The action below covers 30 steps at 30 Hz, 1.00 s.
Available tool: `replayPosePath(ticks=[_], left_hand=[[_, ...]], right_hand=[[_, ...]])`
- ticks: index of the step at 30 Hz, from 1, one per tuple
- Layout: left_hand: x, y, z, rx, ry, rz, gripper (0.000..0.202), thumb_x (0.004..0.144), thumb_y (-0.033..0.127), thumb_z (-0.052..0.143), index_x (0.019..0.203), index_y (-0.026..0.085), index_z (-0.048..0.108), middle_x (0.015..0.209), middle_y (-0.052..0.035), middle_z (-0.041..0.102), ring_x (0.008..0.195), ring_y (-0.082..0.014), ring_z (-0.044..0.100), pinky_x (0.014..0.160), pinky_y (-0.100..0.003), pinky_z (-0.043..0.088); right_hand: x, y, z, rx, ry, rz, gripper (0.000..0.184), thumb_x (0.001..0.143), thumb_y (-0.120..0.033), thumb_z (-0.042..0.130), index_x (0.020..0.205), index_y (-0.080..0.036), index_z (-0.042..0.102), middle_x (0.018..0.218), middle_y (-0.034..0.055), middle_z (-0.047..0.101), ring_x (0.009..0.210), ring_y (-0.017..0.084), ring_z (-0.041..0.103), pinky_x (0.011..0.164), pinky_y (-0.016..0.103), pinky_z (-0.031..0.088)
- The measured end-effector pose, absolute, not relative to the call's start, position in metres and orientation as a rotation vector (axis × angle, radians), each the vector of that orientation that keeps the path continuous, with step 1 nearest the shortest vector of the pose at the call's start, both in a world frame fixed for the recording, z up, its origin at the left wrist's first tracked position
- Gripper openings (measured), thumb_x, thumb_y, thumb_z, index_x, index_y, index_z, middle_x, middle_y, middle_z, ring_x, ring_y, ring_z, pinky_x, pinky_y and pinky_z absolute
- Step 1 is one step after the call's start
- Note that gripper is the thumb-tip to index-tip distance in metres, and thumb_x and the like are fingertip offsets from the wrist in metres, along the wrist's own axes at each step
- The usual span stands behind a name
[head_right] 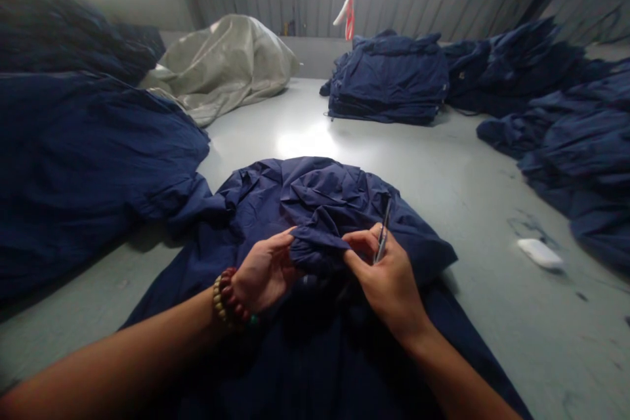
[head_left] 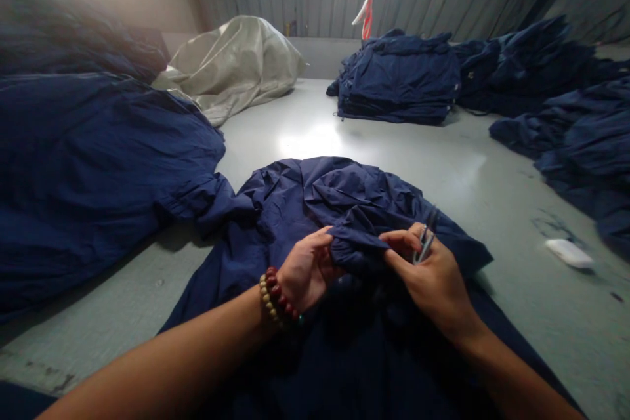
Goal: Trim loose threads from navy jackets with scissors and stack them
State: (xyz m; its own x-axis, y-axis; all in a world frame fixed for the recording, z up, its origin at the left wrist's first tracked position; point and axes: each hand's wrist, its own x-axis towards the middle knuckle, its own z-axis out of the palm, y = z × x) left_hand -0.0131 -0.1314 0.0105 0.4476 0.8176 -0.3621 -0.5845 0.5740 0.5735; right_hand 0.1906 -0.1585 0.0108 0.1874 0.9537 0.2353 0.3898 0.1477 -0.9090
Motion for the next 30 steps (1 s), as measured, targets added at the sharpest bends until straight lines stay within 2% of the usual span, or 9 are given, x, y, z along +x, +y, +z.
replayPosePath(ticks=[3,5,8,11,17,19,22,27,30], left_hand=[[-0.017,-0.128,0.011,0.368,0.584,0.839,0.006,0.079,0.017,0.070,0.085,0.015,0.070,0.074,-0.0014,0.072,0.063,-0.0135,0.065,0.065,-0.023,0.051],[-0.019,-0.126,0.011,0.363,0.548,0.785,0.004,0.079,0.018,0.069,0.081,0.014,0.070,0.069,-0.0003,0.071,0.059,-0.0127,0.064,0.064,-0.022,0.051],[-0.022,-0.125,0.010,0.345,0.497,0.706,0.011,0.079,0.025,0.069,0.076,0.013,0.070,0.065,-0.0013,0.071,0.059,-0.0138,0.066,0.067,-0.024,0.052],[-0.023,-0.127,0.013,0.333,0.478,0.725,0.013,0.075,0.026,0.070,0.071,0.014,0.069,0.063,-0.0015,0.071,0.058,-0.0138,0.066,0.067,-0.024,0.053],[-0.024,-0.131,0.022,0.402,0.440,0.713,0.023,0.071,0.034,0.070,0.061,0.013,0.067,0.053,-0.0014,0.062,0.048,-0.0116,0.055,0.052,-0.022,0.045],[-0.025,-0.132,0.023,0.443,0.403,0.695,0.025,0.073,0.034,0.069,0.061,0.013,0.066,0.053,-0.0014,0.061,0.048,-0.0112,0.054,0.053,-0.022,0.045],[-0.026,-0.132,0.020,0.407,0.349,0.720,0.019,0.072,0.030,0.069,0.066,0.013,0.067,0.058,-0.0022,0.064,0.055,-0.0135,0.060,0.062,-0.024,0.049],[-0.027,-0.132,0.012,0.373,0.287,0.698,0.021,0.078,0.028,0.064,0.088,0.012,0.073,0.071,-0.0059,0.072,0.066,-0.0202,0.067,0.076,-0.032,0.052],[-0.028,-0.129,0.008,0.341,0.279,0.707,0.022,0.078,0.026,0.061,0.090,0.012,0.073,0.080,-0.0088,0.075,0.072,-0.0212,0.070,0.080,-0.033,0.053]], right_hand=[[0.190,-0.160,0.014,-1.212,-1.113,1.198,0.058,0.068,-0.044,0.093,0.070,-0.024,0.039,0.074,-0.0018,0.061,0.061,0.012,0.055,0.054,0.025,0.049],[0.187,-0.163,0.017,-1.049,-0.953,1.435,0.061,0.069,-0.039,0.094,0.071,-0.024,0.035,0.067,-0.0056,0.050,0.055,0.008,0.044,0.049,0.020,0.042],[0.183,-0.168,0.025,-0.913,-0.804,1.608,0.055,0.073,-0.035,0.091,0.071,-0.023,0.038,0.064,-0.0065,0.039,0.056,0.008,0.038,0.051,0.018,0.042],[0.182,-0.170,0.034,-0.871,-0.703,1.686,0.045,0.073,-0.030,0.089,0.073,-0.023,0.045,0.069,-0.0048,0.040,0.060,0.009,0.040,0.056,0.019,0.048],[0.184,-0.173,0.039,-0.777,-0.633,1.746,0.039,0.077,-0.028,0.086,0.072,-0.022,0.048,0.066,-0.0053,0.039,0.057,0.008,0.038,0.055,0.016,0.047],[0.185,-0.174,0.040,-0.767,-0.631,1.759,0.039,0.078,-0.028,0.086,0.071,-0.022,0.049,0.065,-0.0055,0.040,0.055,0.008,0.039,0.054,0.015,0.048],[0.187,-0.174,0.039,-0.789,-0.601,1.752,0.036,0.076,-0.028,0.088,0.075,-0.022,0.052,0.068,-0.0051,0.047,0.058,0.008,0.046,0.056,0.016,0.051],[0.189,-0.172,0.035,-0.741,-0.587,1.782,0.030,0.074,-0.021,0.086,0.077,-0.025,0.056,0.074,-0.0047,0.059,0.072,0.011,0.063,0.074,0.020,0.061],[0.188,-0.171,0.032,-0.711,-0.588,1.783,0.026,0.074,-0.018,0.082,0.078,-0.026,0.058,0.077,-0.0039,0.065,0.080,0.013,0.069,0.079,0.023,0.063]])
